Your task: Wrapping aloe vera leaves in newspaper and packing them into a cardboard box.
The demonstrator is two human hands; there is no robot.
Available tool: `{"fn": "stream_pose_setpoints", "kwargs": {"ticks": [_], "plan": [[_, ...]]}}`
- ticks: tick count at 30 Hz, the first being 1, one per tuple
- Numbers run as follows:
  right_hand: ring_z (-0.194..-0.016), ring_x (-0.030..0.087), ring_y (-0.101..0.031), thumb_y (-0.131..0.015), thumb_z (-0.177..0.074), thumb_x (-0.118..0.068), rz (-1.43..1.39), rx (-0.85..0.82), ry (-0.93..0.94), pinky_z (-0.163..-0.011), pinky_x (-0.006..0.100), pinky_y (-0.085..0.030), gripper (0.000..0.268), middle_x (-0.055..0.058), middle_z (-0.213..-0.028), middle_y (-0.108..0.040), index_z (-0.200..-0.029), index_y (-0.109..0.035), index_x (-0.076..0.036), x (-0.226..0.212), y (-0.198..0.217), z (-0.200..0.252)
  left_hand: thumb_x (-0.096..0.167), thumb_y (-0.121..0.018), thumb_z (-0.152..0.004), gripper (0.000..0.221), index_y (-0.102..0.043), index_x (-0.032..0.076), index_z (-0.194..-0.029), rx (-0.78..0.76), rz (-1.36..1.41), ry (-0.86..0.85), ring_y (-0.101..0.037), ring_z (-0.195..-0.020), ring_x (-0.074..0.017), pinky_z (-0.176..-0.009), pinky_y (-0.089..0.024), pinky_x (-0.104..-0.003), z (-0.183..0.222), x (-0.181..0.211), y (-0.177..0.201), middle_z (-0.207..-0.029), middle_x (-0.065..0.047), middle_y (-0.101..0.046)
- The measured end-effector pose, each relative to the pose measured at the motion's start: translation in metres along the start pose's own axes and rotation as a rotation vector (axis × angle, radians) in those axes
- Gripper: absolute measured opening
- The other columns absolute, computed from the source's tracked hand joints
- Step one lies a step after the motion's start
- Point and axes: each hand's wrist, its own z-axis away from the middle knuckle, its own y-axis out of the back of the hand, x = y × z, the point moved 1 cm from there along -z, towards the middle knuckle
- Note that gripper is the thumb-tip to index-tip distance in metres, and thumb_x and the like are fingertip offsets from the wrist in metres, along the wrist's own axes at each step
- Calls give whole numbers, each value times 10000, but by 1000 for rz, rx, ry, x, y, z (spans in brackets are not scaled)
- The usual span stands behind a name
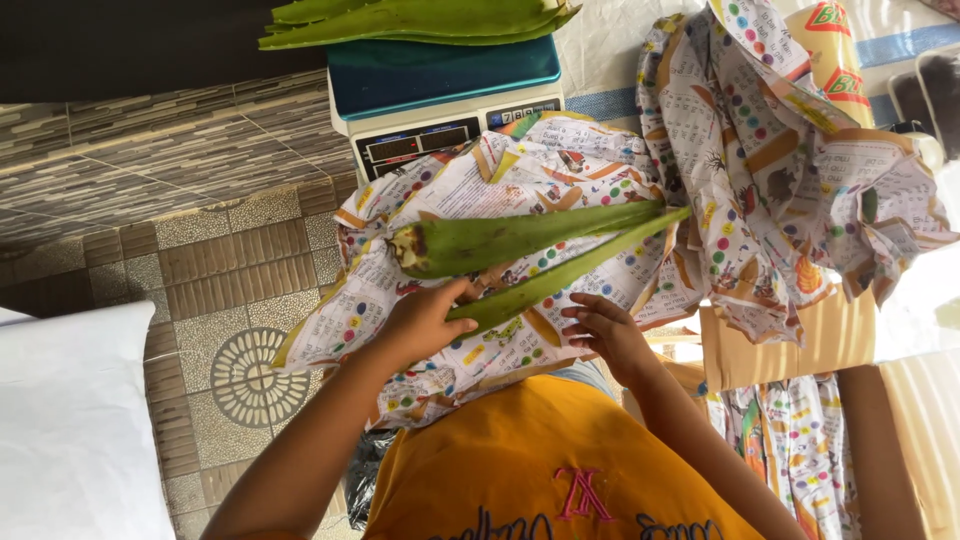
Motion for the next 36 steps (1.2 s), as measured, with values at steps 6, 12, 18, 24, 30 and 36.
{"fn": "stream_pose_setpoints", "kwargs": {"ticks": [6, 12, 18, 24, 30, 36], "plan": [[-1055, 342, -681, -547, -931, -96, -117, -223, 211, -883, 461, -561, 595, 223, -1262, -633, -1506, -434, 11, -38, -16, 15, 157, -799, -853, 437, -605, 53, -1230, 7, 442, -117, -592, -1280, -474, -1088, -437, -574, 3, 11, 22, -1257, -256, -711], [-1059, 431, -699, -543, -917, -12, -215, -334, 362, -909, 533, -583, 529, 258, -1230, -627, -1436, -455, 38, -47, -20, 22, 151, -803, -866, 413, -601, 65, -1215, -36, 569, -207, -563, -1350, -349, -1133, -411, -523, 6, 19, 24, -1296, -191, -713], [-895, 303, -713, -534, -910, 97, -209, -266, 400, -828, 462, -637, 459, 177, -1099, -641, -1366, -495, 63, -52, -39, 27, 107, -793, -876, 378, -599, -24, -1174, -81, 605, -261, -468, -1404, -397, -1163, -355, -553, 6, 16, 22, -1396, -247, -635], [-857, 329, -734, -546, -905, 118, -186, -216, 415, -801, 468, -656, 440, 197, -1085, -653, -1339, -503, 65, -58, -50, 36, 98, -764, -897, 350, -587, -29, -1170, -103, 630, -274, -419, -1424, -407, -1167, -354, -536, 7, 16, 24, -1515, -258, -509], [-845, 324, -742, -573, -918, 77, -189, -211, 439, -783, 458, -664, 394, 187, -1037, -660, -1308, -527, 60, -67, -61, 50, 120, -772, -900, 364, -606, -4, -1199, -135, 641, -253, -438, -1418, -380, -1172, -355, -518, 9, 13, 32, -1481, -230, -565], [-882, 317, -745, -590, -1000, -198, -246, -188, 466, -748, 479, -664, 376, 187, -1066, -682, -1307, -552, 16, -68, -67, 46, 132, -796, -885, 372, -610, 45, -1195, -94, 630, -262, -590, -1289, -283, -1033, -497, -437, 3, 4, 23, -1355, -171, -683]]}}
